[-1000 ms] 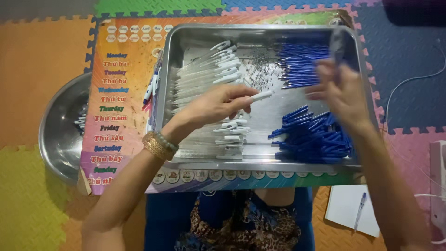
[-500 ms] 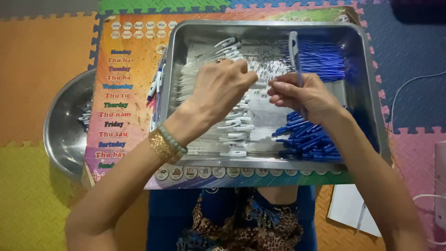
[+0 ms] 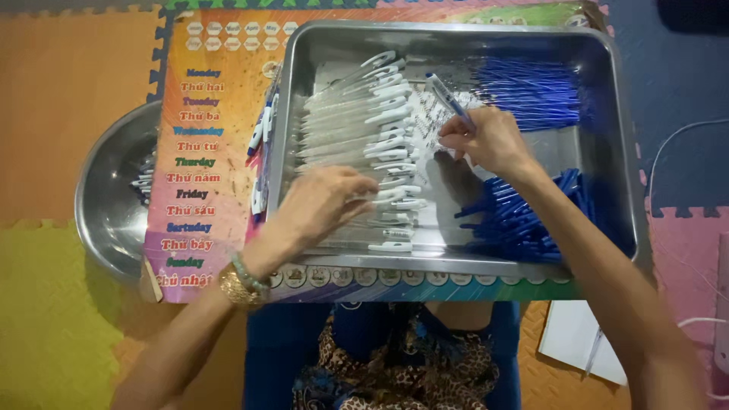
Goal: The person assembles pens by inserting blue ink cartridges into white pen barrels. They pick up a barrel and a cartridge from a metal tray, insert the cartridge into the barrel, and place the assembled pen into a metal bowl.
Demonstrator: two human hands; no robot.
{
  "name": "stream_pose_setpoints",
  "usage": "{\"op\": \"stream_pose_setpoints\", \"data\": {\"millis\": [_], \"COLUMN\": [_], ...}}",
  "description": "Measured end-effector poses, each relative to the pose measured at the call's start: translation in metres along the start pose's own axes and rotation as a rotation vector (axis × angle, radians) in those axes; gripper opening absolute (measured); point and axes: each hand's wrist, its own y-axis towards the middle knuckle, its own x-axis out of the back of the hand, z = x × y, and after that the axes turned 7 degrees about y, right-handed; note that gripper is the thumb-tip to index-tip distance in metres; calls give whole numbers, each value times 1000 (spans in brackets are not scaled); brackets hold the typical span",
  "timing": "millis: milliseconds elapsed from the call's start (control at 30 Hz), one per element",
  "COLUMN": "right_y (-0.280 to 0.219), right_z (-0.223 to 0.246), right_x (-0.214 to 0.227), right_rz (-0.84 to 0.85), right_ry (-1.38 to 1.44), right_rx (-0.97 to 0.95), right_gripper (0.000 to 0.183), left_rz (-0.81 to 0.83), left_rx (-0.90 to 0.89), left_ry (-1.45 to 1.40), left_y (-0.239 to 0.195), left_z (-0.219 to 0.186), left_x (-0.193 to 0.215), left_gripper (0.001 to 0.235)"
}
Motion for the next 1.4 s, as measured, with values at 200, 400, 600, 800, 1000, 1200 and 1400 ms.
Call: {"op": "stream_pose_setpoints", "data": {"millis": [200,400,600,800,1000,1200,1400], "right_y": [-5,-41,-130,-237,-273,-275,-268], "right_z": [18,56,51,51,28,17,29], "right_x": [-1,4,16,-14,-52,-59,-54], "right_rz": [43,42,-211,-412,-421,-394,-417], "right_ry": [-104,-224,-293,232,485,433,488], "right_rx": [22,187,334,379,221,123,152], "right_gripper": [18,21,29,20,19,19,19], "left_rz": [-67,-61,-563,-359,-215,-189,-687], "left_rx": [-77,-2,135,450,553,646,395], "left_ry": [31,-82,46,51,81,247,213], "left_y": [1,-16,-27,-5,-1,-17,-109], "left_z": [10,9,102,168,173,193,185], "left_x": [-32,-12,18,-2,-6,-7,22], "left_gripper": [26,30,24,27,14,24,19]}}
